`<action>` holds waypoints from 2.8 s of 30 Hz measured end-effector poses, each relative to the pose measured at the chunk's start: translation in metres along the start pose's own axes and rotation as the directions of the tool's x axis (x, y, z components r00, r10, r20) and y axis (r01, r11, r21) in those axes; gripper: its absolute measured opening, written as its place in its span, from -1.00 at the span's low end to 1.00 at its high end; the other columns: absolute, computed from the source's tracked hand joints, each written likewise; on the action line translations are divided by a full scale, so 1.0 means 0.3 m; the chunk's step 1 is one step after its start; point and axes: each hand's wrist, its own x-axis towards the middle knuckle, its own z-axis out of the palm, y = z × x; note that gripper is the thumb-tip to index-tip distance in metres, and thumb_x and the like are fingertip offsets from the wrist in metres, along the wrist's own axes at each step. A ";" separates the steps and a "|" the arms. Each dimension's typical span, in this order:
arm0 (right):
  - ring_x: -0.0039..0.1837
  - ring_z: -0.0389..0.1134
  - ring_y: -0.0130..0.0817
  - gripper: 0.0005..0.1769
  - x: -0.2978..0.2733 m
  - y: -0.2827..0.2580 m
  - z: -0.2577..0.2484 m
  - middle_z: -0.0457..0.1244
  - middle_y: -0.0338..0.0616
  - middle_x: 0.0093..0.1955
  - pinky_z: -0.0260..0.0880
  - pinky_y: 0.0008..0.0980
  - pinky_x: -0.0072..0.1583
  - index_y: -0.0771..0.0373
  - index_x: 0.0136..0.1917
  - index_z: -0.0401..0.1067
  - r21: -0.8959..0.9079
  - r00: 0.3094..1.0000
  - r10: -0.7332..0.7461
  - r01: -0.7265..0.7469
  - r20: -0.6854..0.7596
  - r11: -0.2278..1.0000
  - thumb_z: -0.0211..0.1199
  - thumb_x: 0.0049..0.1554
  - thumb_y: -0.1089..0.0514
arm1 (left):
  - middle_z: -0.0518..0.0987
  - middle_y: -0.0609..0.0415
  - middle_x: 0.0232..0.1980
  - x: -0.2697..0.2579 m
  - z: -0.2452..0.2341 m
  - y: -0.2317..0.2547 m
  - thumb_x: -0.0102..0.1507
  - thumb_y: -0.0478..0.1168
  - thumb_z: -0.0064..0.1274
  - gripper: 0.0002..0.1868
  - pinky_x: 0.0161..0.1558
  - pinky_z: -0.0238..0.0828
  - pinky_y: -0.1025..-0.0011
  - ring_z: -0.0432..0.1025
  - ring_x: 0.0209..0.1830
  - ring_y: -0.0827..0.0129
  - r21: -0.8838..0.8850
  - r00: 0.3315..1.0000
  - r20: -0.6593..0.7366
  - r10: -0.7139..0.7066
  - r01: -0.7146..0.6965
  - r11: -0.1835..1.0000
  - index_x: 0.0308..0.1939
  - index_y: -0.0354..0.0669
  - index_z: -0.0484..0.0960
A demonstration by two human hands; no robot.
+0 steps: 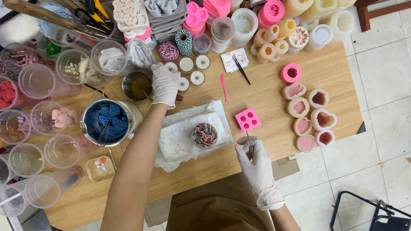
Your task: The person prepares wicks and places them into small candle containers. They handle a variety of candle molds, containers, and wick supplies on a workshop table.
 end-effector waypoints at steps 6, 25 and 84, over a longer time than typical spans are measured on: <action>-0.31 0.21 -0.50 -0.81 -0.010 0.003 0.008 0.25 -0.23 -0.30 0.31 -0.45 -0.21 0.23 -0.04 0.39 0.001 1.000 0.015 -0.015 0.006 1.000 0.36 0.12 0.19 | 0.57 -0.33 0.01 0.051 0.044 -0.120 0.14 -0.22 0.29 -0.63 0.04 0.50 0.11 0.52 0.03 -0.18 -0.026 0.983 -0.088 0.161 -0.164 0.986 -0.03 -0.31 0.61; -0.29 0.20 -0.52 -0.81 -0.021 -0.008 0.011 0.19 -0.29 -0.32 0.32 -0.47 -0.18 0.23 -0.02 0.39 -0.002 0.999 -0.052 0.052 -0.010 0.999 0.35 0.15 0.19 | 0.54 -0.28 0.16 -0.079 -0.157 0.057 -0.01 -0.13 0.42 0.30 0.13 0.44 0.20 0.51 0.13 -0.02 0.272 0.951 0.306 0.045 -0.133 0.953 0.55 -0.40 -0.20; -0.25 0.26 -0.44 -0.81 -0.019 0.037 -0.079 0.31 -0.15 -0.23 0.37 -0.44 -0.09 0.20 -0.06 0.35 -0.071 0.995 0.091 -0.093 -0.028 0.993 0.36 0.14 0.20 | 0.59 -0.02 -0.34 0.095 0.066 0.146 0.07 -0.28 0.18 -0.85 -0.38 0.45 0.14 0.55 -0.33 0.11 0.640 0.643 0.233 0.730 -0.666 0.383 -0.27 -0.05 0.64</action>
